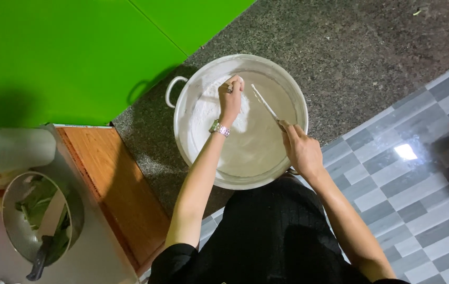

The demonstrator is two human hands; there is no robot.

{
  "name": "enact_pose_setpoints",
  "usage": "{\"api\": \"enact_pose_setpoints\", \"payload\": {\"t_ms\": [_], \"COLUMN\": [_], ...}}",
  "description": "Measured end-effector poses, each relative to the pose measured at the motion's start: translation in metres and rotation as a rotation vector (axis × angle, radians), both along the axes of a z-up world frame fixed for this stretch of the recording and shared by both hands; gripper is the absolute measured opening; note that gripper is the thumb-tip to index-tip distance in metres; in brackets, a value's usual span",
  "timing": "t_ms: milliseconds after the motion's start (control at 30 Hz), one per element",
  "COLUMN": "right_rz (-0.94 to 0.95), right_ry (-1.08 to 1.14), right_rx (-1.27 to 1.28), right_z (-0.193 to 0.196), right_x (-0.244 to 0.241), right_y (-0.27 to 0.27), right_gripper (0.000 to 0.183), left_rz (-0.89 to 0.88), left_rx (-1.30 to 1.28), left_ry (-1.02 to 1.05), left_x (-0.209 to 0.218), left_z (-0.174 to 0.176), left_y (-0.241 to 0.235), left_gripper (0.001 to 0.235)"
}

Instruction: The person mixes a white powdery substance in a large white bowl using a knife. They stir the mixture in circular motions and occasionally scrape the sides of the bowl. A second person's bare feet are visible walking in the background.

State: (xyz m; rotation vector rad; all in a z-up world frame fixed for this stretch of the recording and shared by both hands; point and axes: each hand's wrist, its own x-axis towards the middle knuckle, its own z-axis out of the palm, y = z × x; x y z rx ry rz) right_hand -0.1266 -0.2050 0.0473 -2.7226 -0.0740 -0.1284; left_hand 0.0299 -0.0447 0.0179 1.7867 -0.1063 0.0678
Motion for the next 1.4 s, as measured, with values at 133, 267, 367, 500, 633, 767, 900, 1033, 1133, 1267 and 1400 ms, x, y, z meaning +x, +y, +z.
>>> {"api": "enact_pose_setpoints", "payload": {"t_ms": [133,267,367,500,633,767,900,1033,1133,1267,1400], "right_rz": [-0.002,-0.01,-0.006,-0.029,-0.116,-0.03,0.014,0.026,0.047,0.054,0.048], "right_ry": [-0.009,-0.022,-0.045,-0.005,0.018,-0.052,-0.054,-0.061,-0.042,-0.022,-0.005], "right_rx": [-0.021,-0.032,-0.036,-0.07,-0.071,0.076,0.13,0.138,0.151,0.156,0.157], "right_z": [-0.004,-0.007,-0.009,0.017,0.002,0.018,0.016,0.02,0.021,0.023,0.025], "right_x": [0.0,0.0,0.0,-0.001,-0.003,-0.002,0.0,-0.001,-0.003,-0.004,-0.004], "right_y": [0.0,-0.001,-0.001,-0.001,-0.005,-0.012,-0.012,-0.015,-0.016,-0.017,-0.015], "right_gripper": [0.023,0.022,0.017,0.016,0.007,0.004,0.008,0.01,0.006,0.007,0.008], "left_rz": [-0.014,-0.035,-0.039,0.099,-0.202,0.015,-0.076,-0.069,-0.029,-0.026,-0.021], "left_rx": [-0.057,-0.068,-0.05,-0.105,0.328,0.021,0.088,0.108,0.175,0.321,0.382], "left_ry": [0.016,0.039,0.073,0.353,0.03,0.365,0.273,0.25,0.192,0.123,0.051], "left_x": [-0.005,-0.008,-0.014,-0.008,-0.021,-0.036,-0.044,-0.038,-0.042,-0.039,-0.031], "left_z": [0.008,-0.005,-0.015,-0.129,-0.099,-0.043,0.006,-0.007,0.015,0.013,0.003], "left_y": [-0.009,-0.011,-0.009,0.008,0.023,0.019,0.023,0.039,0.034,0.035,0.04], "left_gripper": [0.022,0.024,0.023,0.018,0.025,0.021,0.023,0.022,0.018,0.019,0.021]}}
